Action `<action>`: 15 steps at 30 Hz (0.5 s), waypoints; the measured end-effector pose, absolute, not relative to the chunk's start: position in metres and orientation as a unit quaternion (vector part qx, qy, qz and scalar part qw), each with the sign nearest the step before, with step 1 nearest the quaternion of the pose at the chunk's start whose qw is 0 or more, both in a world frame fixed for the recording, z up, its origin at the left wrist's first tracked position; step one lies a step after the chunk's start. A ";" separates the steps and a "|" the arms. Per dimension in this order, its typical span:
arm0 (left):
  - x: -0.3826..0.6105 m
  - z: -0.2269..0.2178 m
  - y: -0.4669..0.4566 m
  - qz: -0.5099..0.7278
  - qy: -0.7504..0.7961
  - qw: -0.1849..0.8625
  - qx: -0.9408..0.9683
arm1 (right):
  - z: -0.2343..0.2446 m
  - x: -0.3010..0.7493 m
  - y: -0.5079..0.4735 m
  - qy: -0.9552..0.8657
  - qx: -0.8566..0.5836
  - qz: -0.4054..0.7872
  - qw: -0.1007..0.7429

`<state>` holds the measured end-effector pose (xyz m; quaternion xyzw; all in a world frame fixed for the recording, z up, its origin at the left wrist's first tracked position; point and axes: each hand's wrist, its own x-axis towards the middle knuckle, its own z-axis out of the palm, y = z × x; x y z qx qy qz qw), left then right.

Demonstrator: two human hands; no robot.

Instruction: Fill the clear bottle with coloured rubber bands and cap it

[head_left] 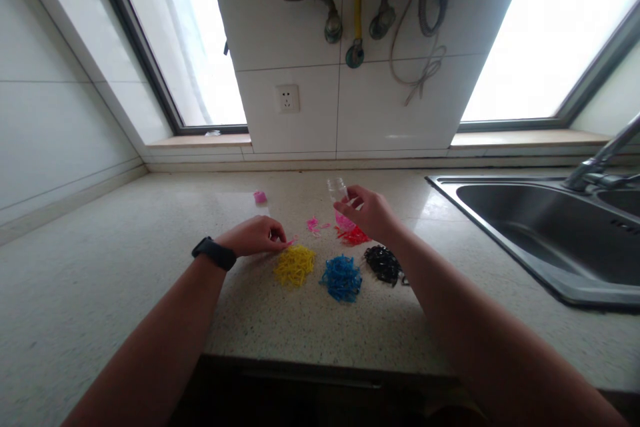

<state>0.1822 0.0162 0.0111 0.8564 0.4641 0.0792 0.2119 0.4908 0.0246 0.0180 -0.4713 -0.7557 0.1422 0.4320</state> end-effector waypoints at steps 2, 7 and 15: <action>0.182 0.011 0.016 0.075 0.463 0.209 0.858 | 0.019 0.491 0.024 -0.754 -0.474 0.141 0.431; 0.185 0.011 0.015 0.073 0.467 0.194 0.860 | 0.019 0.491 0.024 -0.754 -0.481 0.135 0.427; 0.186 0.012 0.016 0.121 0.475 0.171 0.855 | 0.020 0.491 0.022 -0.768 -0.475 0.112 0.416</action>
